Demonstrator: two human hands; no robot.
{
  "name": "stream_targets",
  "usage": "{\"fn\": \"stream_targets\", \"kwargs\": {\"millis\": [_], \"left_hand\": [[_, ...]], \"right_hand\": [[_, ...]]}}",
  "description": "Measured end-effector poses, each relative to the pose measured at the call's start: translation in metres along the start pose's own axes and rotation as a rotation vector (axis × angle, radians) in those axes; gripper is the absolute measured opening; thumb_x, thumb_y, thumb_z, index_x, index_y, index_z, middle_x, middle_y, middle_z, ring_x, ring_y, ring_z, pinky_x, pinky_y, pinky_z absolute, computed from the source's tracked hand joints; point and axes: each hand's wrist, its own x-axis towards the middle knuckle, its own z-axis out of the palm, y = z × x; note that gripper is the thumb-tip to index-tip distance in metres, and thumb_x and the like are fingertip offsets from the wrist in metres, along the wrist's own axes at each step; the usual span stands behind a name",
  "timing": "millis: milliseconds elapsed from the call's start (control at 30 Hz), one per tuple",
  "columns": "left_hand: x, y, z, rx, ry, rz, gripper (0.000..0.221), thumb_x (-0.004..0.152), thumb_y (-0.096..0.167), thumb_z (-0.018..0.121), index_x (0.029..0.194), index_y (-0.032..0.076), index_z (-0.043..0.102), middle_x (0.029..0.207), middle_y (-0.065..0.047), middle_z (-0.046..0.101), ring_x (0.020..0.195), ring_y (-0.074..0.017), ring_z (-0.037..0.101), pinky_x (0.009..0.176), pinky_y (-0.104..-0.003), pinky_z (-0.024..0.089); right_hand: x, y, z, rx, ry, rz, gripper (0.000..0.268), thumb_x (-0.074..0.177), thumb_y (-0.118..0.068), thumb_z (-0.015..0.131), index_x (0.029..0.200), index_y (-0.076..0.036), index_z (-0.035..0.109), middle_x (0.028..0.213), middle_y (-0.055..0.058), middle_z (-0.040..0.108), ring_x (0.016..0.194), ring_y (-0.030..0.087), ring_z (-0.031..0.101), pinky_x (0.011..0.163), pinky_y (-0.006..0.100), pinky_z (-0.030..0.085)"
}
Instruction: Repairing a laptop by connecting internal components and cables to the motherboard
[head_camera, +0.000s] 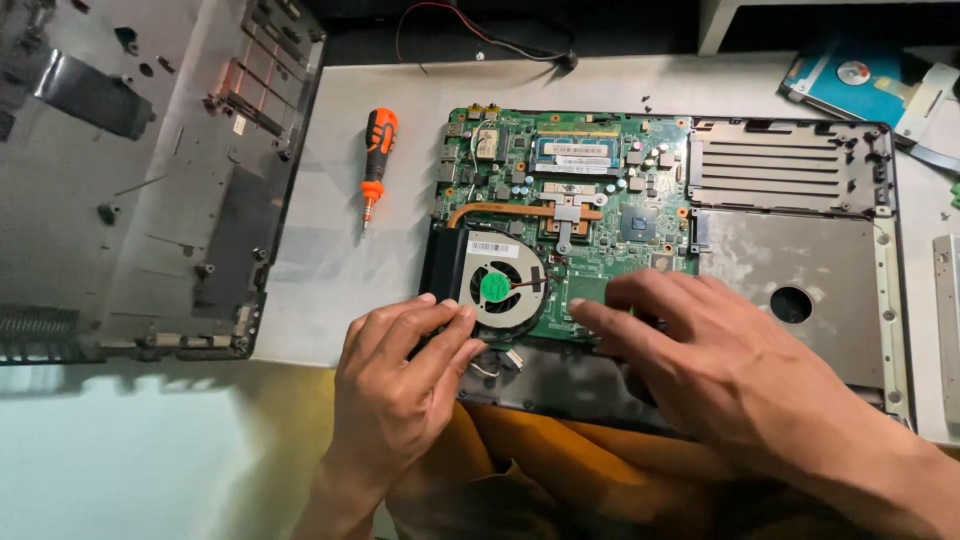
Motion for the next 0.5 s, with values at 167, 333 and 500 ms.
{"fn": "stream_targets", "kwargs": {"millis": [167, 333, 500], "left_hand": [[0.000, -0.003, -0.001, -0.034, -0.005, -0.001, 0.031, 0.090, 0.011, 0.083, 0.119, 0.010, 0.075, 0.112, -0.005, 0.071, 0.107, -0.0280, 0.067, 0.088, -0.039, 0.050], [0.000, -0.003, -0.001, -0.046, 0.006, -0.007, 0.026, 0.092, 0.011, 0.079, 0.117, 0.009, 0.075, 0.111, -0.003, 0.071, 0.107, -0.0268, 0.066, 0.086, -0.038, 0.051], [-0.004, -0.005, 0.002, -0.040, 0.025, 0.001, 0.028, 0.092, 0.014, 0.081, 0.118, 0.008, 0.075, 0.115, -0.004, 0.071, 0.110, -0.0257, 0.064, 0.091, -0.038, 0.050]], "right_hand": [[0.013, -0.006, -0.013, -0.046, 0.187, -0.137, 0.036, 0.091, -0.014, 0.067, 0.127, -0.013, 0.066, 0.115, 0.006, 0.068, 0.088, 0.024, 0.064, 0.083, 0.041, 0.046], [0.023, -0.006, -0.013, -0.090, 0.238, -0.156, 0.038, 0.086, -0.019, 0.075, 0.124, -0.015, 0.069, 0.116, 0.008, 0.072, 0.093, 0.023, 0.067, 0.096, 0.046, 0.049], [0.028, -0.004, -0.009, -0.148, 0.297, -0.159, 0.026, 0.095, -0.011, 0.066, 0.120, -0.016, 0.071, 0.113, 0.008, 0.070, 0.096, 0.027, 0.067, 0.100, 0.049, 0.049]]}}
